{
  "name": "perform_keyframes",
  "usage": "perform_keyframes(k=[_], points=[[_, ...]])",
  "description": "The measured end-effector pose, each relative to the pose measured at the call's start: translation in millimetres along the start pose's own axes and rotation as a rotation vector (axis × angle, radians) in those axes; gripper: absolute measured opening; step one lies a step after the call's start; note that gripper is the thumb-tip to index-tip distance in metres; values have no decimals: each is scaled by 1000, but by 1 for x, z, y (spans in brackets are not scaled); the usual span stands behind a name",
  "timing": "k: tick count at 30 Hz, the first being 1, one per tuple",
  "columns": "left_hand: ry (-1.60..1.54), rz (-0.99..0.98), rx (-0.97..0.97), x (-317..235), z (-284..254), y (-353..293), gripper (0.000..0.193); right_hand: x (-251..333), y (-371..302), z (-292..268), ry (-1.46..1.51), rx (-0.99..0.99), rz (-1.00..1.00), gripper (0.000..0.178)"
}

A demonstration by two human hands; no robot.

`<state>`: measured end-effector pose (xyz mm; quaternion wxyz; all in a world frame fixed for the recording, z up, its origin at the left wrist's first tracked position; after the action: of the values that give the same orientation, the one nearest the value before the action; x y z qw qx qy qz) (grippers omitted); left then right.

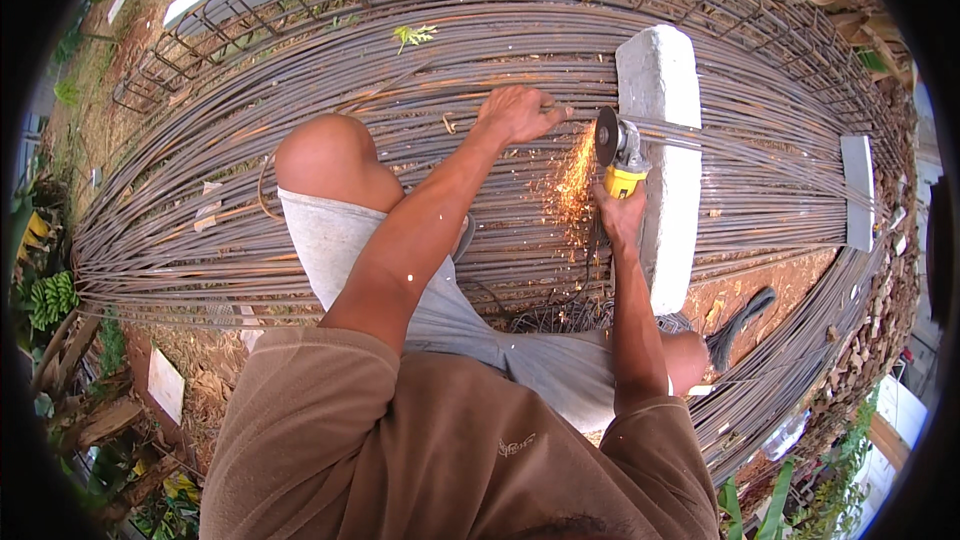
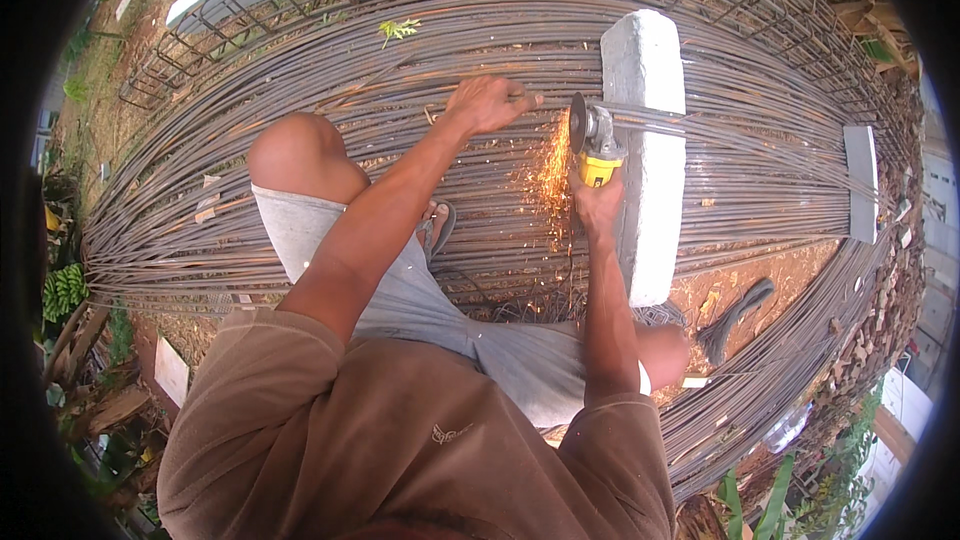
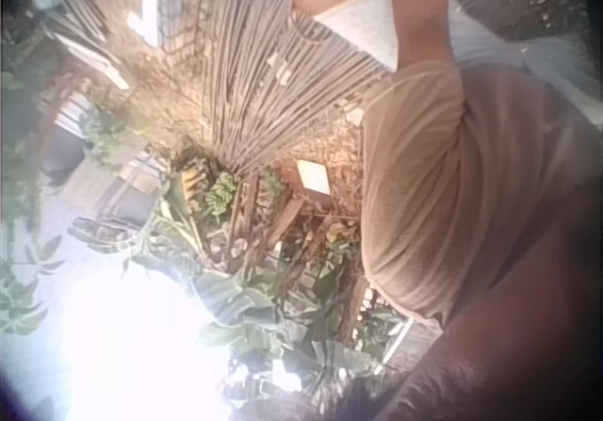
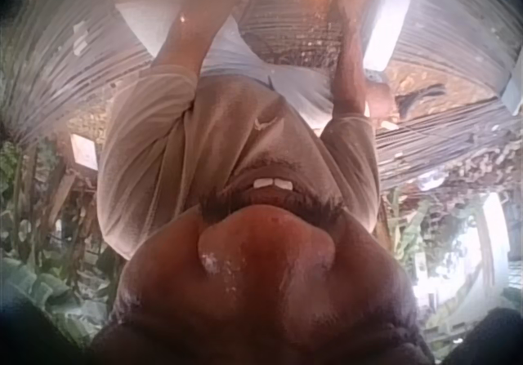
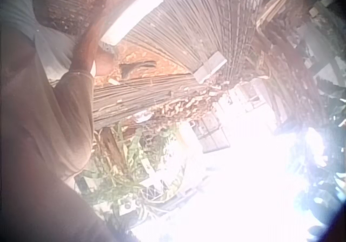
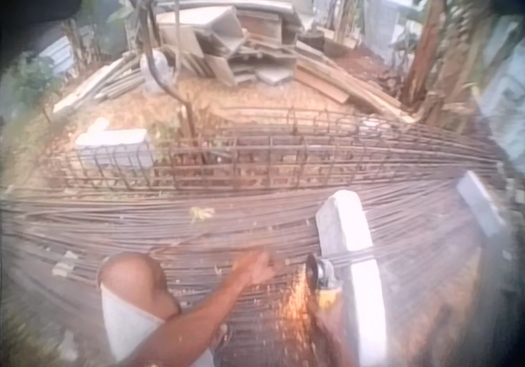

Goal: The person uses an angle grinder to cut a long metal rebar rod, then bends the cut pieces into U-shaped stirrups by hand. The person arranges the bent pieces on the ground and handles a bundle of wire ties.

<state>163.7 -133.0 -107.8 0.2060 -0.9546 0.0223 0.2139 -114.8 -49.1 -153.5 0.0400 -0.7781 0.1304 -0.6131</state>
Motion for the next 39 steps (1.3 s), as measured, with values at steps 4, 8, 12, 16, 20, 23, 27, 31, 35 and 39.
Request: perform_keyframes(k=[4,8,12,16,20,23,27,31,35,39], points=[[8,10,-13,2,1,2,75,3,-2,2,61,11,9,44],[-4,15,-9,0,2,3,75,0,1,-2,-8,-5,-39,44],[-3,13,-21,0,3,3,75,-5,3,-3,-4,-9,-22,44],[5,11,-18,3,4,4,75,7,1,2,33,5,-23,42],[1,18,-26,3,4,3,75,11,-1,3,18,4,-33,41],[-4,27,-10,0,2,3,75,2,2,-1,-1,-16,-49,40],[-4,6,-1,2,2,2,76,0,0,0,21,8,-17,41],[1,2,-16,3,2,2,75,1,-1,1,37,-1,-92,42],[-8,-7,27,2,3,2,76,2,-3,-1,-6,-10,-28,43],[-41,-10,-10,7,8,4,78,8,-3,1,-56,-12,-4,47]])
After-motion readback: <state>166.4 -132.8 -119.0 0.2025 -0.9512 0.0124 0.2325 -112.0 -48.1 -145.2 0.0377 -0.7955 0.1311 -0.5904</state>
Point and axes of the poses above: each hand's wrist, its own y-axis towards the middle knuckle, its own z-axis out of the palm, x = y × z, the point moved 5 cm from there along y, towards the middle knuckle, and after that the axes turned 11 degrees about y, right-handed, at the moved point
